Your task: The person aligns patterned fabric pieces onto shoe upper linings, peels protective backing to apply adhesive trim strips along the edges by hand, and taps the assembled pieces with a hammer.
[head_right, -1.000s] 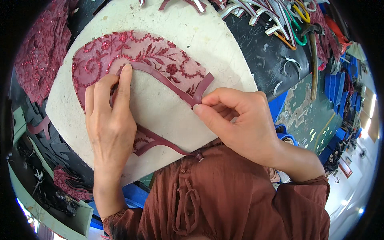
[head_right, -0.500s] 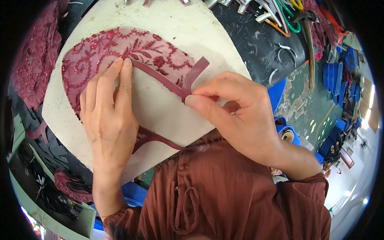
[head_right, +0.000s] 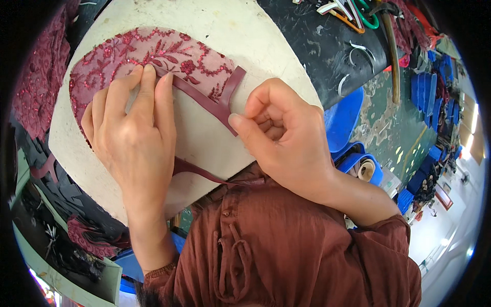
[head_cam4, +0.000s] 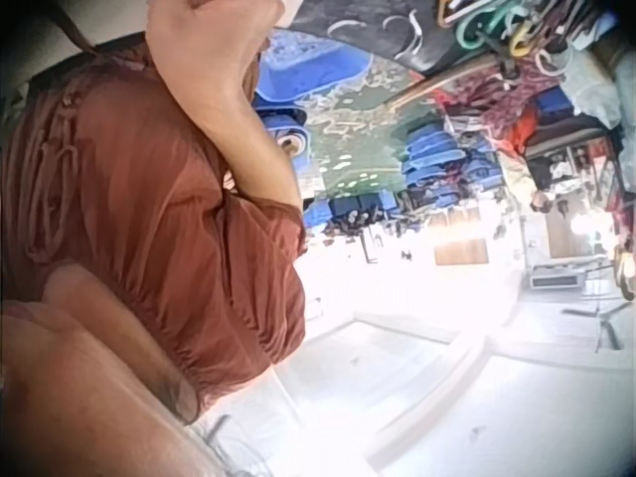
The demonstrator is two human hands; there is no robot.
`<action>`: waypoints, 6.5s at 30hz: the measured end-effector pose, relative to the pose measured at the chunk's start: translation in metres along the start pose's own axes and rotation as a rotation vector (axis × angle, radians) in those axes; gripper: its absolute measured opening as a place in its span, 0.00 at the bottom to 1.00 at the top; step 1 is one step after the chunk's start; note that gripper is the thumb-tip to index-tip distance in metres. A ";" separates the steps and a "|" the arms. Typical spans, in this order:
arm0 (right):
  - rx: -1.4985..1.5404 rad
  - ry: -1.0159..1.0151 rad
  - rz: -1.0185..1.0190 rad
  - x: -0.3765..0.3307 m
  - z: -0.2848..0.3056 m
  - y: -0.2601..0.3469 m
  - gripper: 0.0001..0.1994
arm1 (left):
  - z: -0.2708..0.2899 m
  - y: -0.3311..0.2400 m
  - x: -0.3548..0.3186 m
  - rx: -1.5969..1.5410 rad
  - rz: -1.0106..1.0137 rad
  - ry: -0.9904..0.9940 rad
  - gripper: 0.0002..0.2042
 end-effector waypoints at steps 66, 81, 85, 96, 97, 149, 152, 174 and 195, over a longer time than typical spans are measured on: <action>-0.631 0.149 1.089 0.044 0.027 0.061 0.14 | -0.001 -0.032 -0.012 0.007 0.284 0.404 0.33; -0.608 0.021 0.796 0.055 0.028 0.038 0.13 | -0.010 -0.049 -0.037 -0.067 -0.047 0.015 0.06; -0.527 -0.019 0.702 0.053 0.029 0.031 0.13 | -0.011 -0.049 -0.036 -0.091 -0.029 0.027 0.07; -0.519 -0.065 0.541 0.057 0.024 0.031 0.10 | -0.011 -0.047 -0.036 -0.124 -0.016 0.063 0.10; -0.519 -0.067 0.541 0.057 0.023 0.032 0.10 | -0.012 -0.046 -0.037 -0.133 -0.010 0.059 0.10; -1.160 0.090 1.092 0.020 -0.006 0.034 0.23 | 0.005 0.000 -0.014 -0.080 0.001 0.361 0.27; -1.210 0.217 1.036 0.031 -0.011 0.038 0.21 | 0.001 -0.001 -0.009 -0.138 0.020 0.315 0.27; -0.611 0.247 1.220 0.076 -0.125 0.185 0.09 | 0.160 0.408 -0.113 0.286 0.513 -0.171 0.13; -0.270 0.538 1.244 0.088 -0.385 0.248 0.10 | 0.155 0.404 -0.137 0.353 0.680 -0.322 0.14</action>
Point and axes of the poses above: each hand's wrist, its own x-axis towards the middle knuckle, its own z-axis out of the back of the hand, y = z × x, the point moved 5 cm from there along x, towards the middle knuckle, and after that the axes turned 8 degrees about -x, right-handed, at the moved point
